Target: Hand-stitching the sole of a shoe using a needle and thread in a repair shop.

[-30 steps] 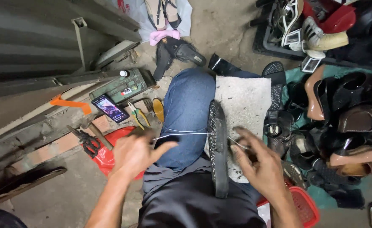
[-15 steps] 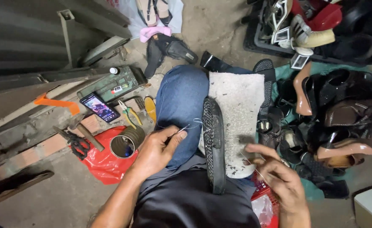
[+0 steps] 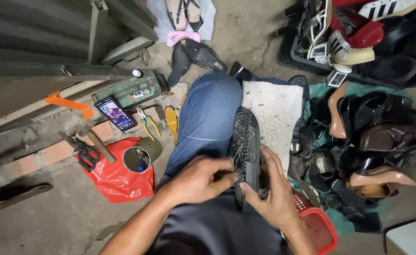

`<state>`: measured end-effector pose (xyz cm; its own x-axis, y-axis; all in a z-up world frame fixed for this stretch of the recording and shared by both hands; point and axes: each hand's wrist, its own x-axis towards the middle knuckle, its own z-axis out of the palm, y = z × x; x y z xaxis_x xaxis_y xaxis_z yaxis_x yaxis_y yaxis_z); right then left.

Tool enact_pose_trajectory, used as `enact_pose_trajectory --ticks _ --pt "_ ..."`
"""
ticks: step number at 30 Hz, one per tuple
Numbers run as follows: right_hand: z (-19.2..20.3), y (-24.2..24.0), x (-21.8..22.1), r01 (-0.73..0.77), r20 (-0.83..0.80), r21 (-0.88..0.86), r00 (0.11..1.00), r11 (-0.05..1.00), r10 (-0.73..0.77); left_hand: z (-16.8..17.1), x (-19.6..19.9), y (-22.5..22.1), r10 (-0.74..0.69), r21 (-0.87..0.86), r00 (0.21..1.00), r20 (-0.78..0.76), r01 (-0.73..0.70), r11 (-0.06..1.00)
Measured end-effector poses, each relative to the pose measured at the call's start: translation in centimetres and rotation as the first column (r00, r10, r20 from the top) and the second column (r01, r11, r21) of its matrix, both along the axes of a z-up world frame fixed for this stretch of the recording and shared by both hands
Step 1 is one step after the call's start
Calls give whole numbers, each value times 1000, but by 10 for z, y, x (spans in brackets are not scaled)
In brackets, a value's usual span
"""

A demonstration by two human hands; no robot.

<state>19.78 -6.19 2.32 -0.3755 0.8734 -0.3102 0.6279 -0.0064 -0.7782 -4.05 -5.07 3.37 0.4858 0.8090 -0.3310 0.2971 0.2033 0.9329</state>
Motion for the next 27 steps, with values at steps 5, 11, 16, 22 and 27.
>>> enact_pose_trajectory --ticks 5,11,16,22,27 --pt "-6 -2 -1 -72 192 -25 979 997 75 -7 -3 -22 142 310 945 -294 -46 950" --pt "11 3 -4 -39 147 -11 988 999 41 -44 17 -12 379 541 711 -592 2 841" --pt "13 -5 2 25 144 -65 990 998 -15 -59 35 10 439 704 715 -543 103 703" --pt "19 -3 1 -16 195 -27 981 1000 21 -29 21 13 228 398 890 -395 -58 916" --pt "16 1 6 -17 259 -213 963 977 74 -1 -55 -6 250 202 957 147 -277 939"
